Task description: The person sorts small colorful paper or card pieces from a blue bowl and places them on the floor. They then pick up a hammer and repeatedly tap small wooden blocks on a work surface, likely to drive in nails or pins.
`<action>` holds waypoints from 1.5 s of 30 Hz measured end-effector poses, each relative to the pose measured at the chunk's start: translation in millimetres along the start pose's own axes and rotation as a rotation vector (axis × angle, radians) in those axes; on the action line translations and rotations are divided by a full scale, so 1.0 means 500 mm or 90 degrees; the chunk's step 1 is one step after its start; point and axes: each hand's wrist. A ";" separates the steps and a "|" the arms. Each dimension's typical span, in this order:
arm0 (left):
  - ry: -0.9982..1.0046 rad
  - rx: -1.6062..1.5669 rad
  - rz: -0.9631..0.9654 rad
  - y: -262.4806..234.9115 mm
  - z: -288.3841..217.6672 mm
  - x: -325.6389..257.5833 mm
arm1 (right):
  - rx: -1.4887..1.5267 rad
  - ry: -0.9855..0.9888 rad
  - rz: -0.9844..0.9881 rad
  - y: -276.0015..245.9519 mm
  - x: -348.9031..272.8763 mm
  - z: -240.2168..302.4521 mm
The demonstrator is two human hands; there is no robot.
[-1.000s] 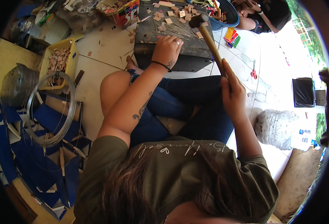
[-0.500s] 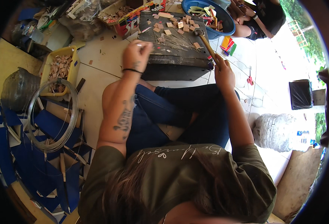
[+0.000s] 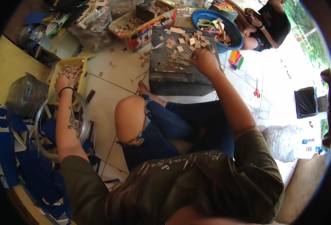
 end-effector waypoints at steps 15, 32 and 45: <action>0.628 -0.545 -0.173 -0.142 -0.668 -0.038 | 0.452 0.099 -0.030 0.003 -0.012 -0.061; 0.659 -0.463 -0.134 -0.180 -0.806 -0.032 | 0.178 -0.007 -0.006 -0.020 -0.082 -0.059; 0.505 -0.809 -0.062 -0.172 -0.624 -0.359 | 0.746 0.101 0.085 -0.022 -0.123 -0.039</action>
Point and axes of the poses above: each hand's wrist, its own x-axis towards the middle knuckle, its own y-axis out of the palm, z = x × y, and after that the axes turned 6 degrees about y, right-handed
